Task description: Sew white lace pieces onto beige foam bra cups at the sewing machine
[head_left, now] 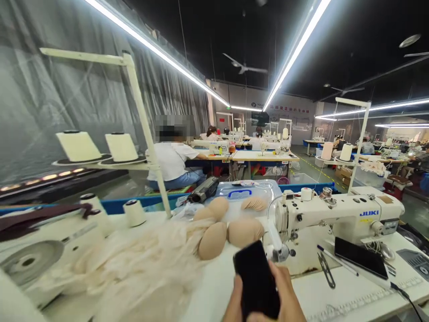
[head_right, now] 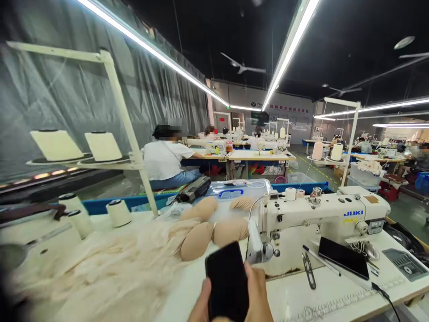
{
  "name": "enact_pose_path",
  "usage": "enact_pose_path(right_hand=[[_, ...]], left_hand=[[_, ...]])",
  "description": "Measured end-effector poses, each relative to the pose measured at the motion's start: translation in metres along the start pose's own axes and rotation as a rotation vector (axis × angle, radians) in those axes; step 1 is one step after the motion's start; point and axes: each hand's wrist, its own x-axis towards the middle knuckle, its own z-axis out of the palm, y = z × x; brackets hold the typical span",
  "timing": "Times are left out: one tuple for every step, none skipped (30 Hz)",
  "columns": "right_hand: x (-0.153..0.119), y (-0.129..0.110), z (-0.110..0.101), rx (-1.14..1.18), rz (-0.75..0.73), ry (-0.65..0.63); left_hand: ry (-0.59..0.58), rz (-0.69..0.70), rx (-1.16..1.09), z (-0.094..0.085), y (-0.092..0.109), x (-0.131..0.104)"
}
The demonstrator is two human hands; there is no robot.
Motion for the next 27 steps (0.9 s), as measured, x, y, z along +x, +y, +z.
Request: enact_pose_path(right_hand=[[0.007, 0.002, 0.016, 0.134, 0.036, -0.051], [0.014, 0.003, 0.027, 0.246, 0.100, -0.089], [0.021, 0.002, 0.034, 0.335, 0.156, -0.133], [0.029, 0.000, 0.039, 0.400, 0.206, -0.184], [0.038, -0.002, 0.041, 0.437, 0.245, -0.237], [0.046, -0.003, 0.042, 0.460, 0.268, -0.289], [0.053, -0.003, 0.043, 0.478, 0.280, -0.338], [0.060, -0.001, 0.043, 0.496, 0.285, -0.374], [0.065, 0.003, 0.044, 0.506, 0.287, -0.404], [0.069, 0.009, 0.045, 0.502, 0.289, -0.426], [0.073, 0.017, 0.045, 0.482, 0.291, -0.444], [0.075, 0.025, 0.046, 0.448, 0.290, -0.455], [0.076, 0.035, 0.045, 0.408, 0.292, -0.457], [0.076, 0.043, 0.043, 0.372, 0.306, -0.447], [0.075, 0.051, 0.041, 0.343, 0.331, -0.425], [0.074, 0.056, 0.039, 0.320, 0.365, -0.397], [0.072, 0.058, 0.036, 0.301, 0.406, -0.368], [0.071, 0.059, 0.034, 0.289, 0.450, -0.345], [0.070, 0.057, 0.033, 0.280, 0.483, -0.340], [0.068, 0.053, 0.032, 0.275, 0.495, -0.350], [0.067, 0.049, 0.032, 0.278, 0.488, -0.371], [0.066, 0.044, 0.032, 0.289, 0.472, -0.399], [0.066, 0.039, 0.032, 0.304, 0.458, -0.427], [0.065, 0.034, 0.033, 0.319, 0.452, -0.450], [0.064, 0.029, 0.033, 0.330, 0.456, -0.466], [0.063, 0.025, 0.032, 0.336, 0.470, -0.476], [0.062, 0.022, 0.032, 0.334, 0.486, -0.481]], left_hand=[[0.078, 0.006, -0.045, -0.001, 0.004, -0.002], [0.140, 0.004, -0.091, -0.002, 0.011, -0.003], [0.190, 0.008, -0.121, -0.003, 0.021, -0.003], [0.213, 0.009, -0.139, -0.005, 0.032, -0.001], [0.208, 0.016, -0.141, -0.008, 0.042, 0.003], [0.194, 0.026, -0.132, -0.010, 0.051, 0.008], [0.175, 0.032, -0.117, -0.013, 0.058, 0.014], [0.163, 0.038, -0.103, -0.016, 0.063, 0.022], [0.160, 0.039, -0.090, -0.020, 0.065, 0.030], [0.164, 0.031, -0.078, -0.023, 0.064, 0.039], [0.171, 0.019, -0.070, -0.026, 0.062, 0.047], [0.177, 0.009, -0.072, -0.029, 0.059, 0.054], [0.176, 0.001, -0.081, -0.031, 0.055, 0.060], [0.170, -0.013, -0.098, -0.033, 0.051, 0.064], [0.155, -0.028, -0.124, -0.034, 0.047, 0.066], [0.138, -0.041, -0.154, -0.035, 0.044, 0.067], [0.119, -0.056, -0.178, -0.036, 0.042, 0.066], [0.099, -0.078, -0.191, -0.037, 0.041, 0.064], [0.074, -0.104, -0.189, -0.038, 0.041, 0.062], [0.047, -0.131, -0.178, -0.038, 0.041, 0.059], [0.021, -0.158, -0.161, -0.039, 0.041, 0.056], [-0.004, -0.183, -0.145, -0.040, 0.042, 0.054], [-0.024, -0.203, -0.136, -0.040, 0.043, 0.052], [-0.034, -0.214, -0.134, -0.040, 0.045, 0.051], [-0.033, -0.220, -0.136, -0.039, 0.046, 0.050], [-0.021, -0.218, -0.146, -0.038, 0.047, 0.049], [0.001, -0.211, -0.161, -0.036, 0.048, 0.049]])
